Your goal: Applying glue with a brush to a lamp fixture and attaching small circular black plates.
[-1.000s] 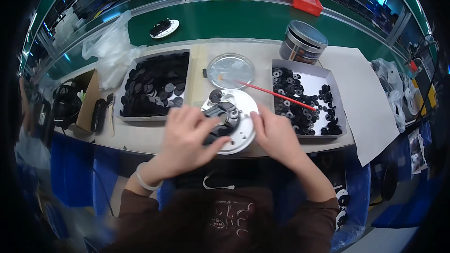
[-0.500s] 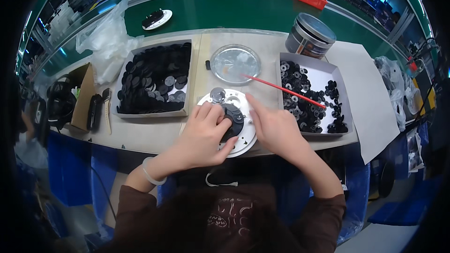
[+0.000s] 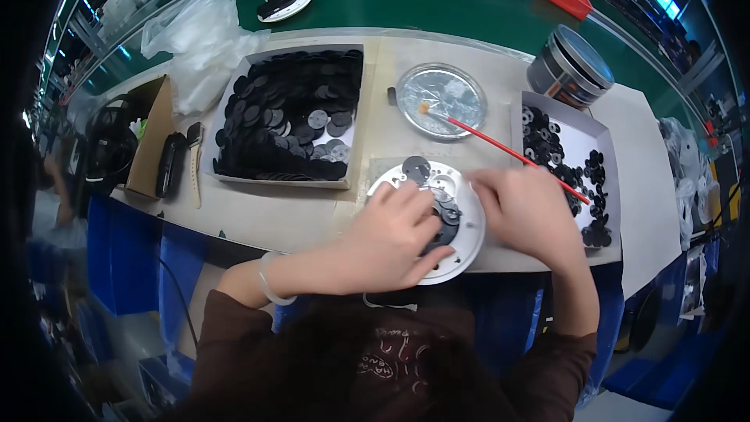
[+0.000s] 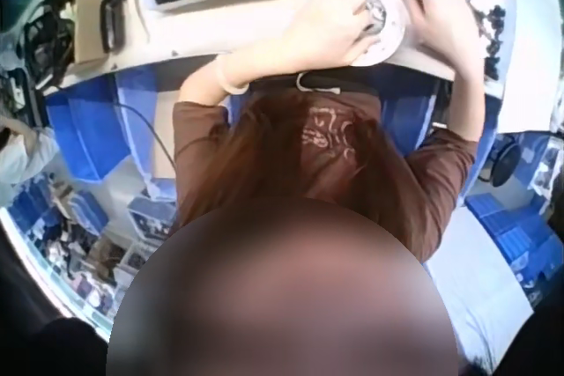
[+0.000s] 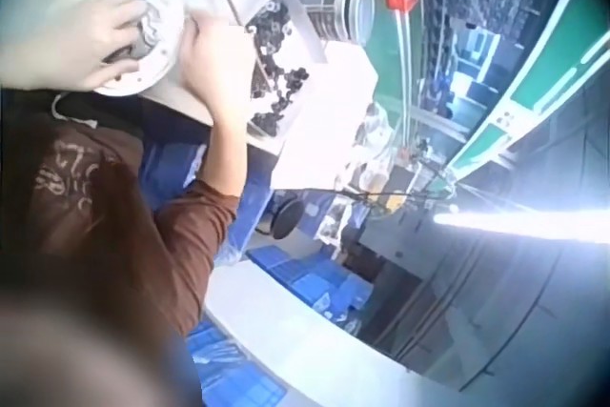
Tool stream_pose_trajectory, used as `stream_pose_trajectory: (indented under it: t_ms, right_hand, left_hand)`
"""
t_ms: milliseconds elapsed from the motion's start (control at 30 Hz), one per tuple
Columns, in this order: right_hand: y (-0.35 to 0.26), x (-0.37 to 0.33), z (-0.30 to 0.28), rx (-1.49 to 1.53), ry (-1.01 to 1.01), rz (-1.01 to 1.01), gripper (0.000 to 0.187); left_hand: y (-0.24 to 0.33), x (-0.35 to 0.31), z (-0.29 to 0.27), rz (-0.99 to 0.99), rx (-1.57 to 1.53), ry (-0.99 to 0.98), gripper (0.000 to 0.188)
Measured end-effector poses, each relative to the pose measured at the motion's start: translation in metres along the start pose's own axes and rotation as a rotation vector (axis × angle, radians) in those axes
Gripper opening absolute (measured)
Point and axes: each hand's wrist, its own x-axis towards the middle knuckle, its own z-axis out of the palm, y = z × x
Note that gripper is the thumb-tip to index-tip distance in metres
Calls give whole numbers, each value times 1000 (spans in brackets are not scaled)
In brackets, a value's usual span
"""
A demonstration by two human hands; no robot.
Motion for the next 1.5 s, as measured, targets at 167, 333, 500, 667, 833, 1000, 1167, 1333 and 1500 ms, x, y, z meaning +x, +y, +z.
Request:
stream_pose_trajectory:
  t_ms: [167,333,500,667,833,1000,1167,1333,1500]
  right_hand:
    - [-46,84,8,18,183,-320,20]
    - [-74,155,60,17,-71,-456,19]
    - [-86,177,84,-27,-212,-343,16]
    - [-74,158,53,232,-185,-260,18]
    - [-41,100,-2,667,-89,147,16]
    - [7,24,-8,639,-64,198,22]
    - [22,-8,8,779,35,333,13]
    - [17,2,-3,892,-158,391,18]
    - [11,13,12,881,-207,259,21]
  left_hand:
    - [0,-7,4,-40,86,41,27]
    - [7,-3,3,-35,79,52,27]
    - [6,-5,5,-58,60,46,26]
    - [7,-3,6,-75,53,22,28]
    - [7,-10,5,-126,82,17,31]
    - [8,-12,9,-168,75,189,41]
    - [8,-12,8,-175,56,181,48]
    - [9,-12,10,-195,53,192,50]
    - [10,-11,9,-214,76,185,51]
